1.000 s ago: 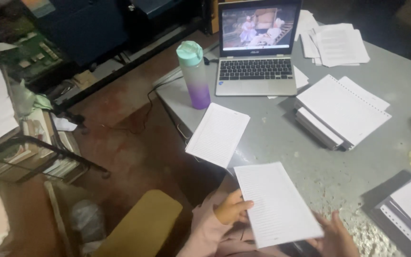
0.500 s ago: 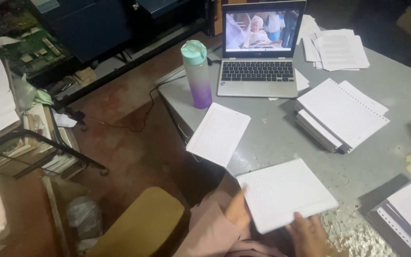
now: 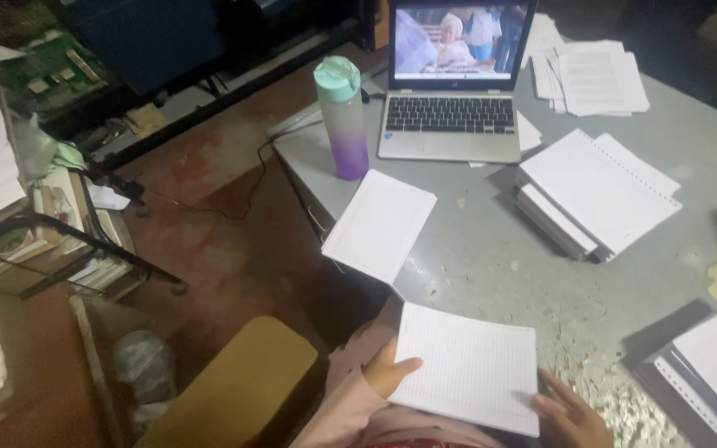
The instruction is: Sorting and organizing a stack of papers on a desk
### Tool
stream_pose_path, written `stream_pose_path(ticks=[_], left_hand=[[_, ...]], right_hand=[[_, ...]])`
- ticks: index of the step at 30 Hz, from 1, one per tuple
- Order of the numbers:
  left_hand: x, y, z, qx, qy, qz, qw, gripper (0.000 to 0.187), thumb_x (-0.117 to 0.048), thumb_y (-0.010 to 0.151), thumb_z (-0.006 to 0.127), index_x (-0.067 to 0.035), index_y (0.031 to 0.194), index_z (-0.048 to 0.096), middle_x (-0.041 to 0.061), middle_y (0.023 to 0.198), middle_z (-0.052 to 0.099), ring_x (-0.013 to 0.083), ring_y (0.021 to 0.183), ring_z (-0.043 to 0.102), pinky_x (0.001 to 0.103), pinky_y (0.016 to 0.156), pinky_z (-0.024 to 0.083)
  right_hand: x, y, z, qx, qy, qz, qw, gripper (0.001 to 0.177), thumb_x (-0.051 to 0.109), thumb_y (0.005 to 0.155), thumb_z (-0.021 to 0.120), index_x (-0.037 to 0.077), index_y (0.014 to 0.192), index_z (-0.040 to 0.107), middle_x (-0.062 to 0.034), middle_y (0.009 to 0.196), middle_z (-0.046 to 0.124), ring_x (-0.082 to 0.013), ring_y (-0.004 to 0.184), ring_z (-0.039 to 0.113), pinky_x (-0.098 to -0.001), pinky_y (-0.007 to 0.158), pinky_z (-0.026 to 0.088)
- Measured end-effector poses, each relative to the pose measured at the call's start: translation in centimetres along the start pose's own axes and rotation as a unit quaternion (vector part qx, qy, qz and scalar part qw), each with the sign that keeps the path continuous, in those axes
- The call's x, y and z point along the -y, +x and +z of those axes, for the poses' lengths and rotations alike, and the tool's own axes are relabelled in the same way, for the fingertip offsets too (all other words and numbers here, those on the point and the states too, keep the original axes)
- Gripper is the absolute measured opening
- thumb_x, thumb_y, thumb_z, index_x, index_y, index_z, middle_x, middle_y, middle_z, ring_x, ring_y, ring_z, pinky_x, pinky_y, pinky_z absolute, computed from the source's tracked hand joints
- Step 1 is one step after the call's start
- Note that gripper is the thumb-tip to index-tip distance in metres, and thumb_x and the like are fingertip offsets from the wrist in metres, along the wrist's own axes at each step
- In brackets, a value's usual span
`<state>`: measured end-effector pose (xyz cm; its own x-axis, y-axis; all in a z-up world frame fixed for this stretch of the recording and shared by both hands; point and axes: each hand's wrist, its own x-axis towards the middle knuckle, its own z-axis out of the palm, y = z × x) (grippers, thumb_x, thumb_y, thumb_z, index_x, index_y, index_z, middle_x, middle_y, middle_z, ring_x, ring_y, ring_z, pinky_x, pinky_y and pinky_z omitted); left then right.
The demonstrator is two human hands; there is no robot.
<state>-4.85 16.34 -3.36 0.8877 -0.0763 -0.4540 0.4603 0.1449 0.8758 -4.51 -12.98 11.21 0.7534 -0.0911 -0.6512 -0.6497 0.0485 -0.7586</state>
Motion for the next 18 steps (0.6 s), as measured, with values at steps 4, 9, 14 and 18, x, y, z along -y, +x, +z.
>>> stream_pose_path(ticks=[4, 9, 14, 18], left_hand=[[-2.0, -0.2, 2.3, -0.002, 0.127, 0.139, 0.982, 0.063, -0.03, 0.093, 0.06, -0.011, 0.151, 0.042, 0.011, 0.14, 0.064, 0.0289, 0.127, 0.063, 0.045, 0.104, 0.051], [-7.4, -1.1, 4.2, -0.069, 0.27, 0.304, 0.911, 0.067, -0.041, 0.099, 0.064, 0.005, 0.146, 0.05, 0.02, 0.099, 0.074, 0.0312, 0.089, 0.072, 0.041, 0.073, 0.055], [-3.5, 4.3, 5.5, -0.074, 0.168, 0.341, 0.922, 0.043, -0.043, 0.093, 0.073, -0.006, 0.116, 0.067, 0.006, 0.103, 0.076, 0.0182, 0.098, 0.071, 0.03, 0.089, 0.053], [-4.8, 3.0, 6.0, -0.03, 0.122, 0.303, 0.945, 0.018, -0.018, 0.097, 0.069, -0.017, 0.115, 0.067, 0.001, 0.093, 0.073, 0.0159, 0.087, 0.067, 0.027, 0.078, 0.05]], right_hand=[[3.8, -2.1, 2.4, -0.083, -0.146, 0.061, 0.984, 0.078, 0.017, 0.081, 0.076, 0.004, 0.153, 0.05, -0.0307, 0.144, 0.06, -0.0482, 0.13, 0.061, -0.0592, 0.112, 0.046], [1.0, 2.3, -1.5, -0.113, -0.167, -0.125, 0.972, 0.059, -0.004, 0.087, 0.072, -0.005, 0.144, 0.057, -0.0287, 0.134, 0.066, -0.0439, 0.114, 0.069, -0.0548, 0.097, 0.057], [-11.1, 18.0, -8.7, -0.111, -0.21, -0.346, 0.908, 0.047, 0.012, 0.092, 0.069, -0.006, 0.134, 0.061, -0.0243, 0.127, 0.069, -0.0308, 0.123, 0.063, -0.0428, 0.104, 0.048], [-10.4, 11.4, -1.7, -0.203, 0.014, -0.349, 0.915, 0.046, 0.01, 0.096, 0.064, -0.005, 0.139, 0.06, -0.0247, 0.122, 0.067, -0.0263, 0.117, 0.062, -0.0362, 0.094, 0.048]])
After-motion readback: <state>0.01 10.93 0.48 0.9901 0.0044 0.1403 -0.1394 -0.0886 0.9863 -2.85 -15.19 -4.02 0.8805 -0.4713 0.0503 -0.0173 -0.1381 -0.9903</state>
